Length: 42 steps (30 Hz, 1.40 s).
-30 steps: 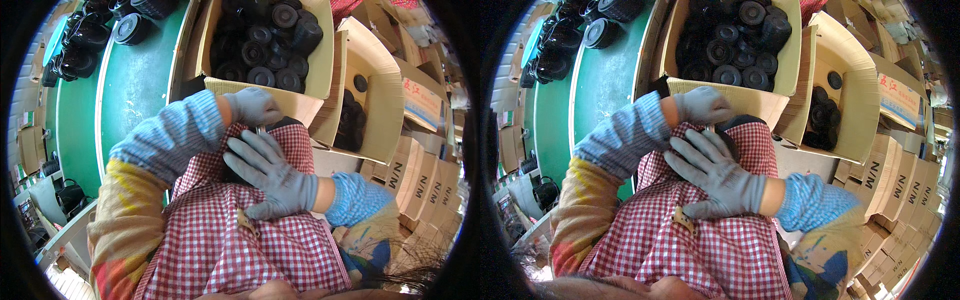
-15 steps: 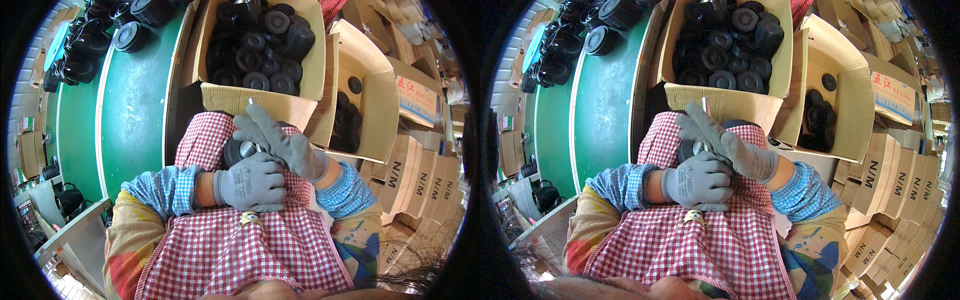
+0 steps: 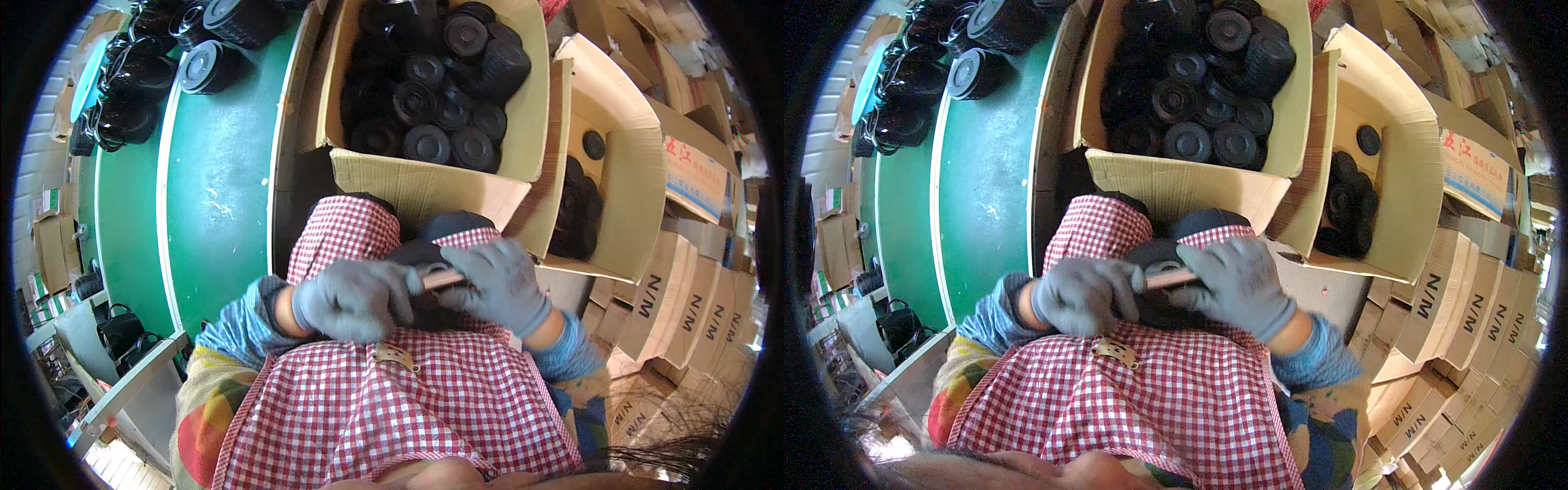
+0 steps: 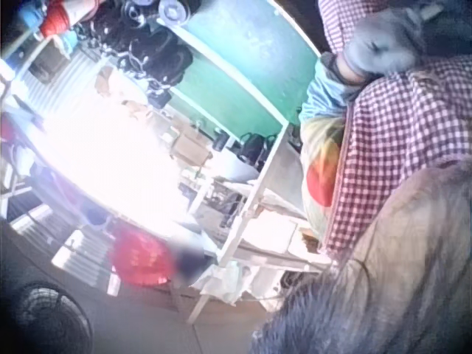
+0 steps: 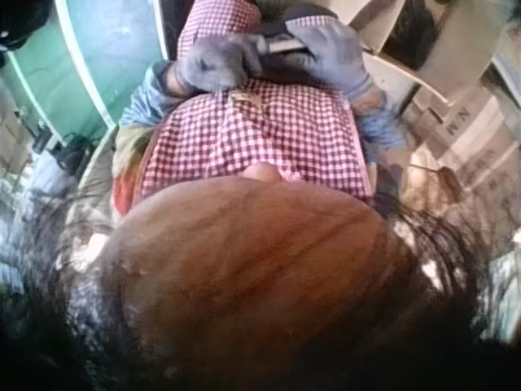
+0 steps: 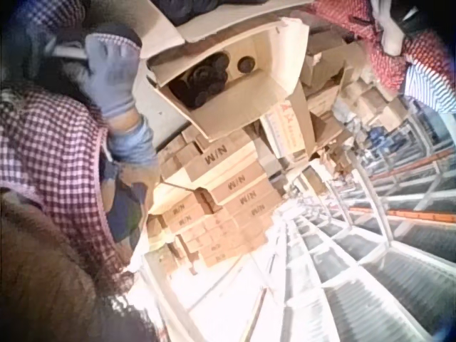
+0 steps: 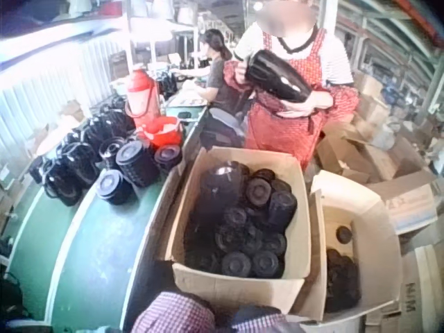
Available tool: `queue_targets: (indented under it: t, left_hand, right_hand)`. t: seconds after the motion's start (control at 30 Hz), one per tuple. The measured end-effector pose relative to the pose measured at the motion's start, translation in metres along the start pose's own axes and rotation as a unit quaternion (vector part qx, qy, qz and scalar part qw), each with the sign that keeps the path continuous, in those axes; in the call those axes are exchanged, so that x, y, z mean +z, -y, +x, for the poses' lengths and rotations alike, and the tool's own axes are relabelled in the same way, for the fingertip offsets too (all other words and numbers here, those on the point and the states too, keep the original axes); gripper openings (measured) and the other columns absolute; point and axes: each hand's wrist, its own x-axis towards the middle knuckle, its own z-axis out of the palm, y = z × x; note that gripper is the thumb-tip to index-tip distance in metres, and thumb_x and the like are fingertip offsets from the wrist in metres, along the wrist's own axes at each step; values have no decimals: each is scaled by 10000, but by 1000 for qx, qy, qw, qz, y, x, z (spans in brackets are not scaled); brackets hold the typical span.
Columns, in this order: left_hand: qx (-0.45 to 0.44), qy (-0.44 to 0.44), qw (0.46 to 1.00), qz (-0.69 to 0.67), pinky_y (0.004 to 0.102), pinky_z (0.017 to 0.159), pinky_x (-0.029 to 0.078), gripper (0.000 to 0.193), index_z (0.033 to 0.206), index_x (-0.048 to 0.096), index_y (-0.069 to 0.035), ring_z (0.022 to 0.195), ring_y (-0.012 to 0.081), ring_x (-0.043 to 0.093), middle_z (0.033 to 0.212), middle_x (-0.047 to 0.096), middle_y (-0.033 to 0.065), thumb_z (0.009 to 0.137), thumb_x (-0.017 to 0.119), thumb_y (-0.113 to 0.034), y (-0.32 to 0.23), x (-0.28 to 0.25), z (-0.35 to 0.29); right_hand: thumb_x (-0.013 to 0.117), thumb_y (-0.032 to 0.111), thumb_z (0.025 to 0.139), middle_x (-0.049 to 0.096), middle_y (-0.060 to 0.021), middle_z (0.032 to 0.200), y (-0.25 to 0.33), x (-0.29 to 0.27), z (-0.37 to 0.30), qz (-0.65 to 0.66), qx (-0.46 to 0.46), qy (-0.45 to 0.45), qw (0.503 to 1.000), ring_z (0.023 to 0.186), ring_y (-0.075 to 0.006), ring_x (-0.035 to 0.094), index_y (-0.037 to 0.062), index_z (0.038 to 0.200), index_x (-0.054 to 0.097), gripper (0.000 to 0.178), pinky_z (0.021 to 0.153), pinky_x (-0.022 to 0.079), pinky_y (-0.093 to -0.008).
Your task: The person assembles black kettles by inserting a metal rod into the base and securing a lid. They repeatedly pick up kettle bodies and lids from a cardboard box, insert the rod, and place the assembled units on a green table.
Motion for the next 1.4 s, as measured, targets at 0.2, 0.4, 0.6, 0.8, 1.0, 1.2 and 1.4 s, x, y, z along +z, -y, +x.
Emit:
queue_targets:
  t: [0.2, 0.4, 0.6, 0.8, 1.0, 1.2, 1.4]
  left_hand:
    - [-315, 92, 788, 521, 421, 719, 560, 420, 1259, 566, 3, 838, 346, 689, 1082, 658, 190, 942, 659, -257, -70, 18, 48]
    - [-363, 57, 777, 512, 444, 633, 544, 304, 1159, 613, -74, 739, 342, 691, 858, 662, 168, 967, 612, -310, -23, 9, 30]
    - [-262, 139, 812, 503, 441, 677, 539, 301, 974, 694, -89, 726, 356, 679, 775, 660, 169, 976, 552, -355, 27, -65, 43]
    - [-83, -107, 835, 534, 466, 966, 480, 274, 1109, 648, -17, 1120, 385, 611, 1206, 640, 213, 904, 646, -198, 18, -59, 31]
    - [-3, 257, 622, 740, 515, 1135, 399, 316, 1151, 705, -277, 1406, 285, 439, 1485, 511, 21, 839, 700, -226, -36, 9, -79]
    - [2, 359, 569, 740, 519, 1169, 341, 452, 1319, 640, -262, 1432, 258, 383, 1552, 428, -26, 868, 657, -277, 14, 19, -113]
    - [-164, 146, 669, 710, 526, 1082, 418, 238, 1000, 719, -122, 1394, 360, 425, 1557, 415, 129, 762, 730, -127, -72, -4, -90]
  right_hand:
    - [640, 656, 856, 714, -141, 894, -16, -26, 59, -2, 34, 368, 929, 824, -362, 708, 175, 1222, 645, 604, 681, 532, -474]
    - [538, 514, 985, 694, -231, 1044, -17, -30, 67, 131, 29, 421, 897, 945, -404, 686, 146, 1471, 412, 623, 815, 544, -494]
    - [564, 244, 1007, 675, -180, 1060, 30, -24, 22, 475, 262, 284, 791, 930, -251, 685, 32, 1608, 158, 755, 838, 545, -349]
    - [525, 157, 1025, 621, -83, 909, 34, -32, 28, 484, 336, 207, 781, 730, -129, 597, 36, 1607, 201, 677, 671, 529, -287]
    - [426, 172, 1061, 596, -65, 743, -13, -33, -16, 458, 352, -155, 801, 429, -90, 484, 81, 1520, 381, 471, 391, 419, -193]
    - [447, 196, 1075, 605, -77, 760, 4, 17, -14, 500, 352, -163, 775, 467, -95, 499, 104, 1542, 369, 482, 415, 418, -217]
    - [594, 172, 1006, 566, -60, 765, 11, 21, 35, 473, 350, -144, 796, 520, -113, 481, 146, 1611, 239, 702, 407, 398, -243]
